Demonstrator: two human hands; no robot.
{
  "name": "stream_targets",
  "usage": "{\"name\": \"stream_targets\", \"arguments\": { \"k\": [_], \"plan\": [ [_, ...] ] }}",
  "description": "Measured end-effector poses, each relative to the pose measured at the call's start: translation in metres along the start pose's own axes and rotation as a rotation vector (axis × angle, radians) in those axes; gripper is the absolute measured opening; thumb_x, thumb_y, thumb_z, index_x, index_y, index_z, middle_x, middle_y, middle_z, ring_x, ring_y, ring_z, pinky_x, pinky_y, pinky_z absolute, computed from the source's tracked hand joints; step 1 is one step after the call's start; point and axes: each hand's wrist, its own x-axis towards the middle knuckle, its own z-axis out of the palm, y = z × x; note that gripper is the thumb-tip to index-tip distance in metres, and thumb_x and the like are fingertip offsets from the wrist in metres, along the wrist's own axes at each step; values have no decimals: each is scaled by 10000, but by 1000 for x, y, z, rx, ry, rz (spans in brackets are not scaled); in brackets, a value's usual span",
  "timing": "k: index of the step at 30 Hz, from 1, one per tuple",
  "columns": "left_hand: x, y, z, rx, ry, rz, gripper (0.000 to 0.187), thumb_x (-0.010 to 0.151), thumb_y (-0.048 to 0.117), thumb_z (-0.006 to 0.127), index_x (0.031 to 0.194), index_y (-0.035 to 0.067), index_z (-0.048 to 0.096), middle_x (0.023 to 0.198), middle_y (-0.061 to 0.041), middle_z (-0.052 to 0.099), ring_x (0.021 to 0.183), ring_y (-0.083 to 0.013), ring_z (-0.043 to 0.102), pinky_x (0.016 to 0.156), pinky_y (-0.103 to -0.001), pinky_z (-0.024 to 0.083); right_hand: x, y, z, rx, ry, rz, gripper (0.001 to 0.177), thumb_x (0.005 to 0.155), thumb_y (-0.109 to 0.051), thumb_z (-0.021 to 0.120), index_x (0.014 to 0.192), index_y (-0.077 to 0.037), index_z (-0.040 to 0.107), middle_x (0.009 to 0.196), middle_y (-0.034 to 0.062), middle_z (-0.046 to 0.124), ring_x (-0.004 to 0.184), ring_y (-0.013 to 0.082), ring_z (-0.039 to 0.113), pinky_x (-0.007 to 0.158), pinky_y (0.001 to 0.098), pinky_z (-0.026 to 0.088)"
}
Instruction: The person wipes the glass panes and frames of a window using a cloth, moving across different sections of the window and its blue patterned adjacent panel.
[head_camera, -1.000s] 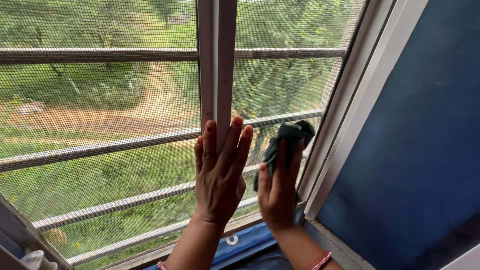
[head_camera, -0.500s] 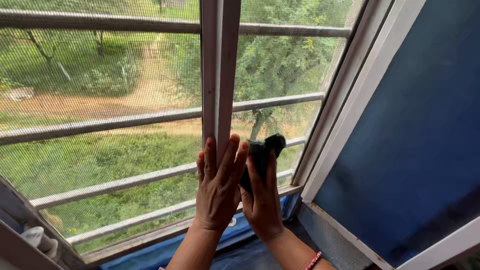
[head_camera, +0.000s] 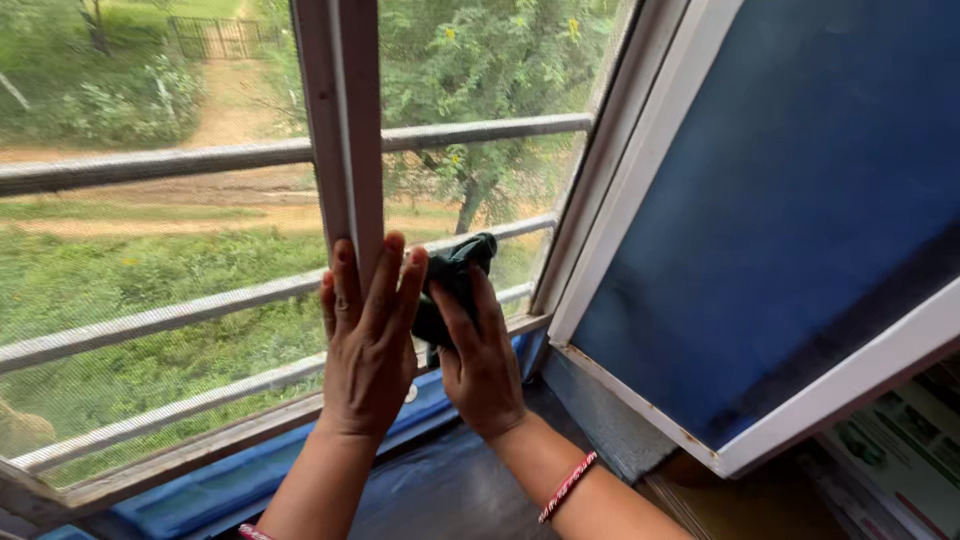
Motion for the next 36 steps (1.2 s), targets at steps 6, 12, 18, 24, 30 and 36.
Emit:
{"name": "stream_targets", "arguments": {
  "k": [6,12,18,24,30,36],
  "plan": [
    [-11,-3,8,26,14,21,825,925,-92,537,1643,247,315,1738,-17,220,1614,-413,89,1316,-565,122,-6,-6,2,84,99,77,796,835,41,696,1540,-106,356,1584,297,352,1490,500,365,1193,518,380],
    [-11,-4,7,0,1,23,890,886,-103,579,1646,258,290,1738,-1,164,1605,-414,56,1300,-583,120,-18,-7,-11,31,-59,-35,635,868,59,643,1465,-136,547,1519,214,489,1411,418,523,1187,484,447],
    [-9,7,6,20,-21,-38,940,856,-159,563,1647,260,278,1743,17,151,1616,-394,38,1322,-589,124,-20,3,-25,-88,-37,-6,637,802,75,615,1411,-110,585,1464,221,539,1387,440,523,1154,510,424],
    [-2,15,0,-2,44,-33,966,830,-132,608,1636,277,265,1731,33,138,1604,-394,37,1293,-592,140,-26,-12,-12,-38,-132,50,621,759,55,642,1359,-101,614,1363,240,557,1291,442,530,1041,516,443],
    [-5,11,-3,25,-46,-58,1002,774,-152,605,1613,290,281,1713,22,151,1589,-383,53,1282,-572,171,-31,15,-26,-235,-183,22,540,759,77,629,1259,-126,662,1281,207,619,1274,407,567,1027,525,444],
    [-12,8,6,23,23,-33,966,804,-143,601,1617,281,297,1717,10,166,1592,-387,68,1279,-556,183,-25,1,-23,-178,-251,221,507,773,57,638,1248,-122,655,1118,186,631,1168,402,593,1000,511,469]
  ]
}}
